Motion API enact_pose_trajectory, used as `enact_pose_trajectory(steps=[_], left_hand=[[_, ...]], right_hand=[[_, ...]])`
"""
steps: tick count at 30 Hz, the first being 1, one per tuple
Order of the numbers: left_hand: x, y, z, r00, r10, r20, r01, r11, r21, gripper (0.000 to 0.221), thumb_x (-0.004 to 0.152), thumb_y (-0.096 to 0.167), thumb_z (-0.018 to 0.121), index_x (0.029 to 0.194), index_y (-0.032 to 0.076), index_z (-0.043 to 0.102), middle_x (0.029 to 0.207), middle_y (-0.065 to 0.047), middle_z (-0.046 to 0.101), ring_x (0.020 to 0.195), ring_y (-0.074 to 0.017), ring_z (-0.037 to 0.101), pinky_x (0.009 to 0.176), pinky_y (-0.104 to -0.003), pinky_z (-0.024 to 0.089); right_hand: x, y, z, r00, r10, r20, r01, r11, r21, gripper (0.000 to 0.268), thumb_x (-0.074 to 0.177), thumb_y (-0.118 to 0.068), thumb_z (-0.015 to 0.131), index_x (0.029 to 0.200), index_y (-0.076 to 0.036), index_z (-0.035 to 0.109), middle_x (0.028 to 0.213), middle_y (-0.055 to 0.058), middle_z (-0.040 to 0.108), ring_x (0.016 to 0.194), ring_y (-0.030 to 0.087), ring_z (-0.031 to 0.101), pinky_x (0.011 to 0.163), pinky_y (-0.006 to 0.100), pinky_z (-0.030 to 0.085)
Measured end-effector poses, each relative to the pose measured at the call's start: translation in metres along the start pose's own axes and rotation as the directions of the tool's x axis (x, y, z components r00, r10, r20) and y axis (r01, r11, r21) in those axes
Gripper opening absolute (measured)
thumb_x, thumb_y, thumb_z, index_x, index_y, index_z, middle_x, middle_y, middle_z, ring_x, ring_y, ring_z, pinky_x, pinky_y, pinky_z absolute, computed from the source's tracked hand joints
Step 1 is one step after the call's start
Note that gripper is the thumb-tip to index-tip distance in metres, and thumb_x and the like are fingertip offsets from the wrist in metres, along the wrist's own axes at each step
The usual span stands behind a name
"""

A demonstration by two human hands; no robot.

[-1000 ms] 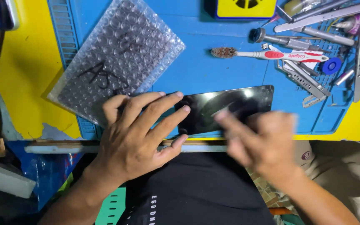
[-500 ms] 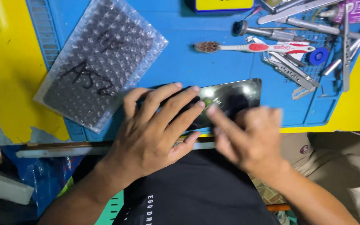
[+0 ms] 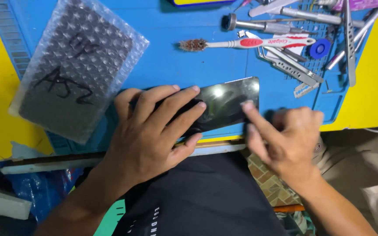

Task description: Unpacking, inspecting, and organizing mobile phone replacement screens from bubble wrap packaging on a repair workbench.

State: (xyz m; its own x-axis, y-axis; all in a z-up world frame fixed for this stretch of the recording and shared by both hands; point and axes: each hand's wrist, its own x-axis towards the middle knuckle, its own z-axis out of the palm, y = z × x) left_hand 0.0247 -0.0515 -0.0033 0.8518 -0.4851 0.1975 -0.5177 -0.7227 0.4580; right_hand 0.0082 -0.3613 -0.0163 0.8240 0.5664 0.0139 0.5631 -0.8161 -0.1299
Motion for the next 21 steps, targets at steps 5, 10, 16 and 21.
enact_pose_trajectory(steps=[5, 10, 16, 21], left_hand=[[0.003, 0.0, 0.0, 1.0, -0.007, 0.02, 0.006, 1.0, 0.022, 0.04, 0.095, 0.041, 0.083, 0.126, 0.018, 0.072, 0.142, -0.003, 0.062, 0.123, -0.0262, 0.053, 0.096, -0.045, 0.03], [0.004, 0.0, -0.003, 0.999, 0.02, 0.035, -0.02, 1.0, 0.012, 0.043, 0.093, 0.041, 0.088, 0.125, 0.016, 0.073, 0.141, -0.006, 0.062, 0.122, -0.0281, 0.053, 0.097, -0.045, 0.031], [0.004, -0.001, -0.002, 0.999, 0.016, 0.039, -0.016, 1.0, 0.01, 0.042, 0.094, 0.04, 0.087, 0.125, 0.016, 0.073, 0.142, -0.006, 0.062, 0.123, -0.0287, 0.053, 0.097, -0.046, 0.031], [0.005, 0.0, -0.002, 0.998, -0.004, 0.06, 0.002, 1.0, 0.024, 0.041, 0.093, 0.041, 0.086, 0.125, 0.018, 0.073, 0.142, -0.006, 0.061, 0.122, -0.0279, 0.053, 0.097, -0.046, 0.032]], right_hand=[[0.008, -0.003, -0.004, 0.995, -0.065, -0.076, 0.078, 0.981, 0.178, 0.039, 0.109, -0.024, 0.058, 0.148, -0.031, 0.057, 0.062, -0.005, 0.022, 0.057, 0.015, 0.019, 0.054, 0.038, 0.017], [-0.004, -0.008, 0.0, 0.998, -0.03, -0.048, 0.031, 0.999, 0.027, 0.039, 0.108, -0.034, 0.064, 0.147, -0.029, 0.062, 0.084, 0.007, 0.042, 0.074, 0.028, 0.036, 0.071, 0.045, 0.024], [-0.009, 0.007, 0.001, 0.997, -0.028, -0.069, 0.033, 0.998, 0.059, 0.041, 0.11, -0.028, 0.062, 0.151, -0.029, 0.057, 0.073, 0.003, 0.037, 0.068, 0.023, 0.032, 0.065, 0.043, 0.021], [-0.016, 0.007, -0.001, 0.997, -0.042, -0.063, 0.046, 0.997, 0.064, 0.041, 0.111, -0.034, 0.062, 0.151, -0.031, 0.055, 0.077, 0.004, 0.042, 0.072, 0.023, 0.032, 0.069, 0.043, 0.021]])
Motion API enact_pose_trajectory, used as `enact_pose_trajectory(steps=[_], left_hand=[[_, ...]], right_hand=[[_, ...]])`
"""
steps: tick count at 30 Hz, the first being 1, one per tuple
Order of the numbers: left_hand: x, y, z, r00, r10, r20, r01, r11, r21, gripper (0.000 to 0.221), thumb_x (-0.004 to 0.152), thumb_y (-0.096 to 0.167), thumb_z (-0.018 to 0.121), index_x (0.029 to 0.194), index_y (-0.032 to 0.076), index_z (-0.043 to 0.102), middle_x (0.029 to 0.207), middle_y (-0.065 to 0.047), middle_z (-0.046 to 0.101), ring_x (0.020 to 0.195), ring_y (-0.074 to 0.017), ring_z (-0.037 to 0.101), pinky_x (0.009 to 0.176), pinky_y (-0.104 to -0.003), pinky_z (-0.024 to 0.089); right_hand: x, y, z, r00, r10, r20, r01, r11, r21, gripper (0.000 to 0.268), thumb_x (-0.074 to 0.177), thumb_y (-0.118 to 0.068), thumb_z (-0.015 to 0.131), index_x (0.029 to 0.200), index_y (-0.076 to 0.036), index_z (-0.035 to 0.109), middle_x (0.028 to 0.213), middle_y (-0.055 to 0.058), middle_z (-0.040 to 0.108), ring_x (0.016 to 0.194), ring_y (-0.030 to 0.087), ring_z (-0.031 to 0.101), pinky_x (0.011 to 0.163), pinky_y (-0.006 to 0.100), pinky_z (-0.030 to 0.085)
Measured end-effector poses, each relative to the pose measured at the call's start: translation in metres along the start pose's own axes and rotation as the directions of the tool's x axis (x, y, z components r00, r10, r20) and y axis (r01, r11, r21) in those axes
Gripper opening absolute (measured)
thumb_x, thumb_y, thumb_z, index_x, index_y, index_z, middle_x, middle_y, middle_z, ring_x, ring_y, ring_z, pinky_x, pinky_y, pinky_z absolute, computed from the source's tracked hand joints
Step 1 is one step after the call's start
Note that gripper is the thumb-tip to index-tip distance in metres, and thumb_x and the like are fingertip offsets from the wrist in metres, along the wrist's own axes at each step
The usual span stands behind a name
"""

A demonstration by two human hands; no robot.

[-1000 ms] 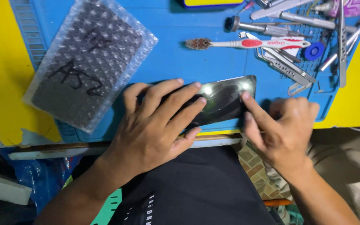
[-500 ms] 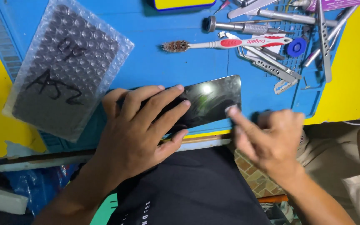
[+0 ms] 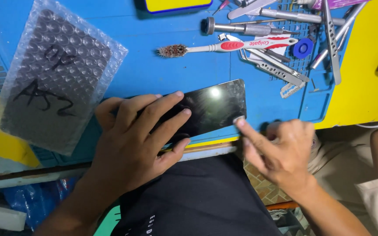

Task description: Unpacking, inspecting, and organizing mobile phone replacement screens from bubble wrap packaging on a repair workbench.

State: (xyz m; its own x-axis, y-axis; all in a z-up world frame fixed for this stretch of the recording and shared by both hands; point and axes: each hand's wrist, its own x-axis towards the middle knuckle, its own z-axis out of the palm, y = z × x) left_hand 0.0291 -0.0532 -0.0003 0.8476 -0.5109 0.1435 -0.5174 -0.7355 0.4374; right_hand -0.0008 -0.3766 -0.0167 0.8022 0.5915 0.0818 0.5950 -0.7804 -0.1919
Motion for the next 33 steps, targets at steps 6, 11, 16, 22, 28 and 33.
enact_pose_trajectory(steps=[6, 11, 16, 22, 28, 33], left_hand=[[0.001, 0.001, 0.001, 1.0, 0.001, -0.008, -0.001, 1.0, -0.002, 0.043, 0.092, 0.042, 0.089, 0.123, 0.018, 0.072, 0.142, -0.005, 0.061, 0.122, -0.0284, 0.053, 0.097, -0.046, 0.031], [0.0, 0.0, 0.002, 1.0, 0.001, 0.009, -0.001, 1.0, -0.004, 0.044, 0.093, 0.044, 0.088, 0.125, 0.018, 0.072, 0.143, -0.006, 0.06, 0.123, -0.0297, 0.052, 0.097, -0.047, 0.032], [0.001, 0.0, -0.001, 1.0, 0.0, -0.002, 0.0, 1.0, -0.012, 0.042, 0.093, 0.043, 0.086, 0.125, 0.018, 0.072, 0.142, -0.006, 0.061, 0.123, -0.0286, 0.053, 0.096, -0.046, 0.033], [-0.001, 0.0, 0.0, 1.0, 0.006, 0.014, -0.006, 1.0, -0.015, 0.046, 0.092, 0.044, 0.088, 0.126, 0.018, 0.071, 0.143, -0.006, 0.061, 0.123, -0.0291, 0.053, 0.098, -0.047, 0.034], [-0.001, -0.003, 0.003, 0.999, -0.018, -0.038, 0.017, 1.0, -0.023, 0.042, 0.092, 0.043, 0.086, 0.124, 0.019, 0.073, 0.139, -0.003, 0.064, 0.119, -0.0265, 0.055, 0.096, -0.045, 0.032], [0.002, -0.003, 0.0, 0.999, -0.016, -0.045, 0.013, 0.998, -0.055, 0.042, 0.09, 0.041, 0.086, 0.123, 0.019, 0.073, 0.139, -0.003, 0.065, 0.119, -0.026, 0.056, 0.096, -0.045, 0.032]], right_hand=[[0.0, 0.0, -0.001, 0.999, 0.035, -0.004, -0.036, 0.999, -0.035, 0.044, 0.111, -0.031, 0.064, 0.154, -0.028, 0.053, 0.082, 0.006, 0.04, 0.076, 0.026, 0.035, 0.072, 0.044, 0.023], [0.008, 0.006, -0.004, 1.0, 0.02, 0.021, -0.018, 0.997, -0.072, 0.04, 0.112, -0.035, 0.061, 0.151, -0.031, 0.057, 0.081, 0.008, 0.041, 0.071, 0.03, 0.036, 0.07, 0.046, 0.023], [0.003, -0.001, -0.005, 0.999, 0.03, 0.022, -0.029, 0.999, -0.046, 0.04, 0.11, -0.035, 0.061, 0.149, -0.029, 0.059, 0.081, 0.006, 0.04, 0.075, 0.027, 0.036, 0.073, 0.044, 0.023], [0.02, 0.01, 0.002, 1.0, 0.026, 0.004, -0.025, 0.996, -0.08, 0.042, 0.115, -0.032, 0.059, 0.157, -0.031, 0.05, 0.085, 0.006, 0.039, 0.078, 0.028, 0.036, 0.074, 0.045, 0.023], [0.019, 0.01, 0.0, 0.999, 0.014, 0.04, -0.011, 0.998, -0.057, 0.043, 0.112, -0.031, 0.059, 0.154, -0.028, 0.053, 0.084, 0.008, 0.04, 0.075, 0.029, 0.037, 0.071, 0.045, 0.023], [0.038, 0.012, -0.006, 1.0, 0.005, 0.001, -0.005, 0.998, -0.058, 0.039, 0.113, -0.029, 0.057, 0.152, -0.026, 0.056, 0.087, 0.009, 0.04, 0.076, 0.031, 0.039, 0.073, 0.047, 0.025]])
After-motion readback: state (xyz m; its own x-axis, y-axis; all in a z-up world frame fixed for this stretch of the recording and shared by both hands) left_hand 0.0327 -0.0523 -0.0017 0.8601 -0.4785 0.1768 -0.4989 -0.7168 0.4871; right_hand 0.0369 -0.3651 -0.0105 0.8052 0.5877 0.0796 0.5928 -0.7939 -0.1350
